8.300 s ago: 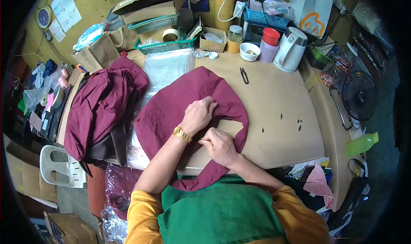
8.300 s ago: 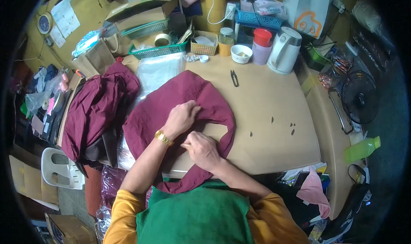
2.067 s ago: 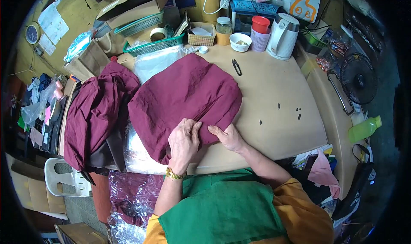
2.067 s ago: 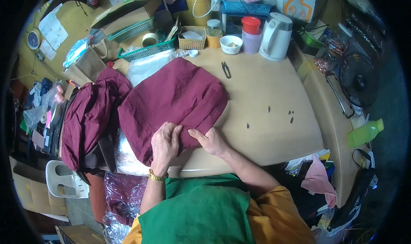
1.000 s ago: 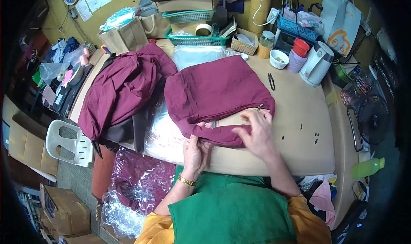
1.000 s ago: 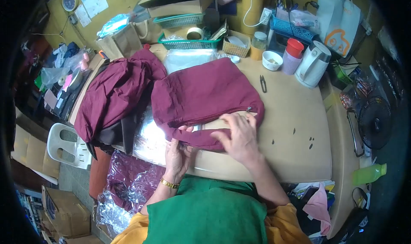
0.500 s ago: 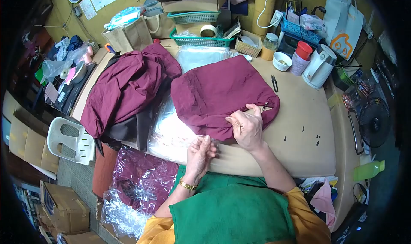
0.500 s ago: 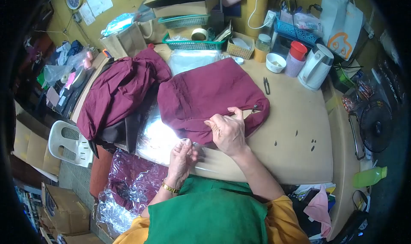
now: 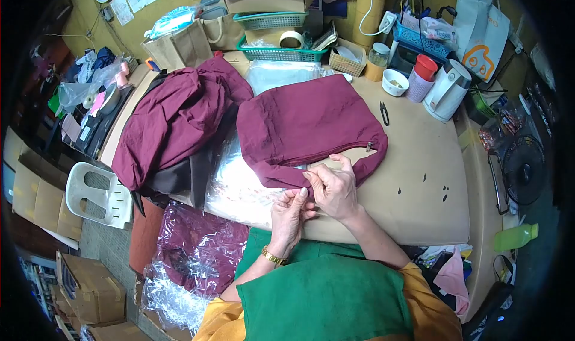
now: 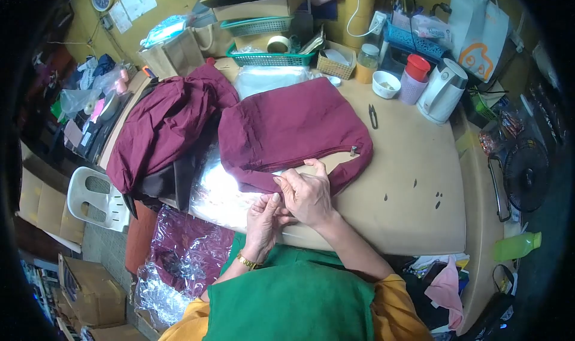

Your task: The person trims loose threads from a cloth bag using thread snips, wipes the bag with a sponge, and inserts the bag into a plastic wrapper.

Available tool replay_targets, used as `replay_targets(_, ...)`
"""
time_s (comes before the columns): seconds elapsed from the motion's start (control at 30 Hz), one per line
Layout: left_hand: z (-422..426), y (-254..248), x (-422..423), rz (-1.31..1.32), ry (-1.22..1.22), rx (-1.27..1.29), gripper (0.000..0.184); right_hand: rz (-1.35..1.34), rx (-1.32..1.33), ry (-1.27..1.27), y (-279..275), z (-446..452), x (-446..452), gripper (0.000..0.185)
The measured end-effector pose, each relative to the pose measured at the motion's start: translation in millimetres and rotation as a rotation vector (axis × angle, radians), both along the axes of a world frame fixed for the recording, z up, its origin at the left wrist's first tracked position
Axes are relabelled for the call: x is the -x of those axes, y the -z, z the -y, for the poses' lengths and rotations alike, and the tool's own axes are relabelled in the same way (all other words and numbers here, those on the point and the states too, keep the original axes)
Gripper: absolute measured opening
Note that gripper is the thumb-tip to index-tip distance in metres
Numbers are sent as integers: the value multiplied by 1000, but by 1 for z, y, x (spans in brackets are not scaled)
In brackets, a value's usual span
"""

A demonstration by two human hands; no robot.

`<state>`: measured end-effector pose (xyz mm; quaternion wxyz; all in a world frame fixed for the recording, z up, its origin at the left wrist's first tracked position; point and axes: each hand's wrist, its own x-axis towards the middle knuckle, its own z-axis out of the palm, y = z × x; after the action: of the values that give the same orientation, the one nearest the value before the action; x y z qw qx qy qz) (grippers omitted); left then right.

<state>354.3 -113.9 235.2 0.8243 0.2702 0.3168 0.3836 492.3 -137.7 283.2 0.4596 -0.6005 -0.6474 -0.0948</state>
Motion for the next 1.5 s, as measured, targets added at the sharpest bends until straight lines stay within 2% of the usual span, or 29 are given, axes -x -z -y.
replay_targets(0.37, 1, 3, -2, 60, 24, -19, 11, -5, 15, 15, 6, -1, 3, 13)
replay_targets(0.67, -2, -2, 3, -90, 47, -292, 20, -53, 18, 7, -3, -8, -7, 19)
replay_targets(0.77, -2, -6, 2, -165, 78, -367, 21, 13, -17, 7, -4, -10, -10, 20)
replay_targets(0.83, 3, -15, -3, -61, -22, -95, 24, -57, 110, 36, -5, -10, -11, 21)
replay_targets(0.87, -1, -7, -2, -59, -19, -95, 24, -55, 110, 39, -6, -10, -12, 21)
replay_targets(0.93, -14, 16, 6, 215, 22, -140, 28, -101, 135, 18, -9, -9, -14, 26)
replay_targets(0.97, -16, -3, 8, 125, -17, -102, 32, -101, 138, 20, -11, -6, -14, 26)
replay_targets(1.03, -31, 0, 12, 163, -165, -24, 34, -117, 195, -74, -17, 0, -18, 38)
replay_targets(1.1, -40, 4, 20, 153, -287, 17, 31, -101, 225, -69, -17, 12, -35, 39)
replay_targets(1.2, -31, 4, 15, 131, -193, 23, 24, -51, 340, -30, -2, 25, -57, 40)
replay_targets(1.33, -16, -8, 6, 82, -125, -92, 22, 148, 266, 114, -20, 27, -50, 39)
replay_targets(1.4, -9, 0, 1, 84, -115, -105, 24, 97, 122, 54, -26, 20, -29, 36)
replay_targets(1.5, -2, 8, 2, 50, -50, -238, 25, 223, -98, -5, -38, 4, 4, 27)
